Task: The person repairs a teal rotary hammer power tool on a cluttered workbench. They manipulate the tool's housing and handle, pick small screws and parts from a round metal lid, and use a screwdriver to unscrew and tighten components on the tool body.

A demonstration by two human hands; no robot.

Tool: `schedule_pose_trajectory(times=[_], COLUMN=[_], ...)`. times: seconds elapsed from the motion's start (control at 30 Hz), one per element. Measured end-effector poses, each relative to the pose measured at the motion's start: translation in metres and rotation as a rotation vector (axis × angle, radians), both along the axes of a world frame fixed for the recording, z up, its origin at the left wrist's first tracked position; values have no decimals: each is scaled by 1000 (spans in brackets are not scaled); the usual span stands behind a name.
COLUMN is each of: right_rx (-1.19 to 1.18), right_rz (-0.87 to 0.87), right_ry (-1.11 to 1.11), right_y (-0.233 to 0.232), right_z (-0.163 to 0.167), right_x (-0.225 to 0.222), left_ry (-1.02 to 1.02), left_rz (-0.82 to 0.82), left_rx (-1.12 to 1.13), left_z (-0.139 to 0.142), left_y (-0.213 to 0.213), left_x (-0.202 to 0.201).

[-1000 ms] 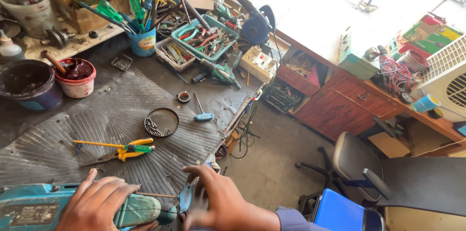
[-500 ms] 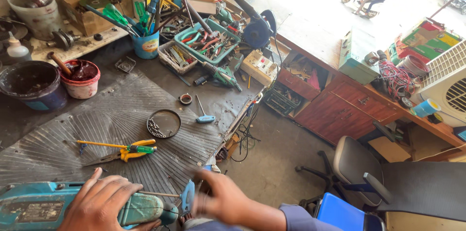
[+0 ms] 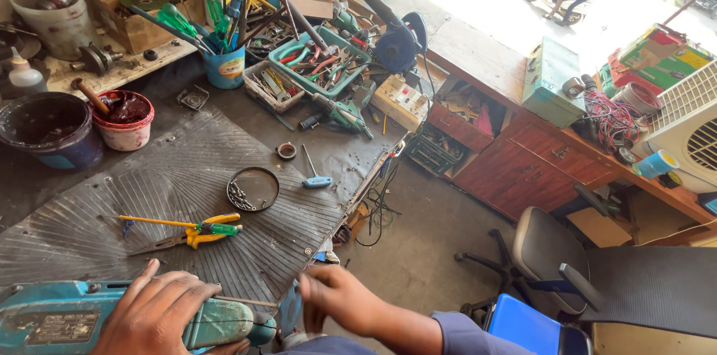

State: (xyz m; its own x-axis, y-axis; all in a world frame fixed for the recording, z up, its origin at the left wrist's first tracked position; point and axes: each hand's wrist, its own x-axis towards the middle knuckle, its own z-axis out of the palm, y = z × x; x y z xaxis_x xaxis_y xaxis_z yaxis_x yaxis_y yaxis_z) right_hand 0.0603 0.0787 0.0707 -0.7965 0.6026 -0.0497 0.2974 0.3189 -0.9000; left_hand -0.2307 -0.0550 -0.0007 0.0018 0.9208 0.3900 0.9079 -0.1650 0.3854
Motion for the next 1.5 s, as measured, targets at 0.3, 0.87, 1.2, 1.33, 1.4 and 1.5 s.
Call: schedule_pose_trajectory(times=[0.3, 0.87, 1.2, 1.33, 1.4, 1.5], right_rx=[938, 88, 978, 942, 867, -5], right_rz=[204, -64, 580, 539, 512, 241], right_ry=[91, 319, 359, 277, 347, 351], right_y=[11, -14, 45, 47, 45, 32], right_z=[8, -19, -33, -42, -43, -49], right_x=[3, -21, -41, -38, -37, -39], left_ry=[-11, 27, 61, 27, 30, 25], left_rz=[-5, 75, 104, 141, 142, 144], left_rx=[10, -210, -13, -39, -14, 11], left_z=[-3, 136, 122, 124, 125, 125], left_y=[-1, -32, -35, -35, -36, -35], left_x=[1, 19, 12, 14, 16, 17])
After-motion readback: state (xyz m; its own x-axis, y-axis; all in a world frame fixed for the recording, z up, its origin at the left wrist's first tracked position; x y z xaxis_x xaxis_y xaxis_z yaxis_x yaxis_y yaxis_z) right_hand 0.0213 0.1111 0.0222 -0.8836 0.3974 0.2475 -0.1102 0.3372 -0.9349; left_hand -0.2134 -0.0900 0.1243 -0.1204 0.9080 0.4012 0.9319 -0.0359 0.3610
